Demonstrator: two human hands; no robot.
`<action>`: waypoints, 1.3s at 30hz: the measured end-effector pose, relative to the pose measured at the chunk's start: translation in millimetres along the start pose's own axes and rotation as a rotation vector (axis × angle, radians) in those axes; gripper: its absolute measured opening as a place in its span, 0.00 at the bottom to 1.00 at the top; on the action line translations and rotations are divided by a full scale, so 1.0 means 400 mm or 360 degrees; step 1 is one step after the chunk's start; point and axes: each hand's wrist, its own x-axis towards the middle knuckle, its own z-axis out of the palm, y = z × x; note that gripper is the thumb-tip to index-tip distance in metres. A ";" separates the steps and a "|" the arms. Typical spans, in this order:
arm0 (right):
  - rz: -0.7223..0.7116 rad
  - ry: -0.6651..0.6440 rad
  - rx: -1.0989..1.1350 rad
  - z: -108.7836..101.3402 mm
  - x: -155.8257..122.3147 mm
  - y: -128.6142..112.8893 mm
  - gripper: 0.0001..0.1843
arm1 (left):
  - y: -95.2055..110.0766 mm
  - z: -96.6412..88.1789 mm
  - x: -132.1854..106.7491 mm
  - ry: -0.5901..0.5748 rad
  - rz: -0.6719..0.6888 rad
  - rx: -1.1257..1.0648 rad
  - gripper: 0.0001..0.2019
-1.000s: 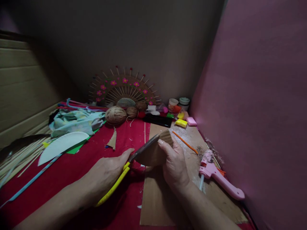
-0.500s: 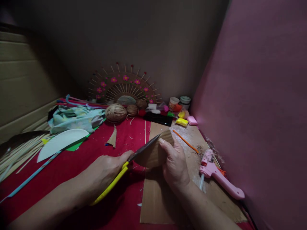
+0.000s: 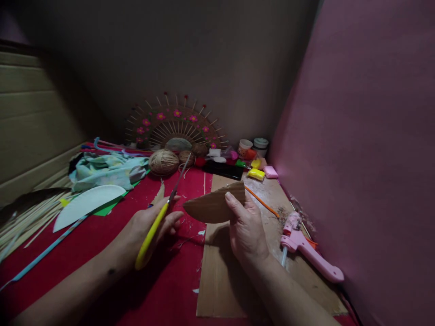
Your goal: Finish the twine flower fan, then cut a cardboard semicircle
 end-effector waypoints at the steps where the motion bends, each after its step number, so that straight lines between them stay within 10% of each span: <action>1: 0.0010 -0.0017 0.0025 0.003 -0.002 -0.001 0.10 | 0.010 0.000 0.003 -0.0040 -0.0126 -0.0197 0.19; 8: 0.0021 -0.0401 -0.0341 0.002 -0.037 0.015 0.06 | 0.032 -0.014 0.033 -0.0332 -0.0459 -0.1196 0.22; 16: 0.0091 -0.1028 -0.0679 -0.013 -0.060 0.014 0.11 | 0.025 -0.063 0.041 -0.0072 -0.0473 -0.1357 0.17; 21: 0.0621 -0.0594 -0.0373 -0.003 -0.062 0.024 0.20 | 0.025 -0.050 0.026 -0.0186 -0.0352 -0.1350 0.19; 26: 0.1252 -0.0798 -0.0195 0.002 -0.060 0.037 0.20 | 0.024 -0.028 0.014 -0.0223 -0.0151 -0.1190 0.22; 32: 0.0465 -0.0215 -0.0073 0.002 -0.025 0.010 0.17 | 0.010 -0.038 0.005 -0.0132 0.0071 -0.0539 0.18; 39: 0.0133 -0.0138 -0.0217 -0.011 0.007 -0.011 0.12 | 0.035 -0.054 -0.018 -0.0363 0.0457 0.0524 0.21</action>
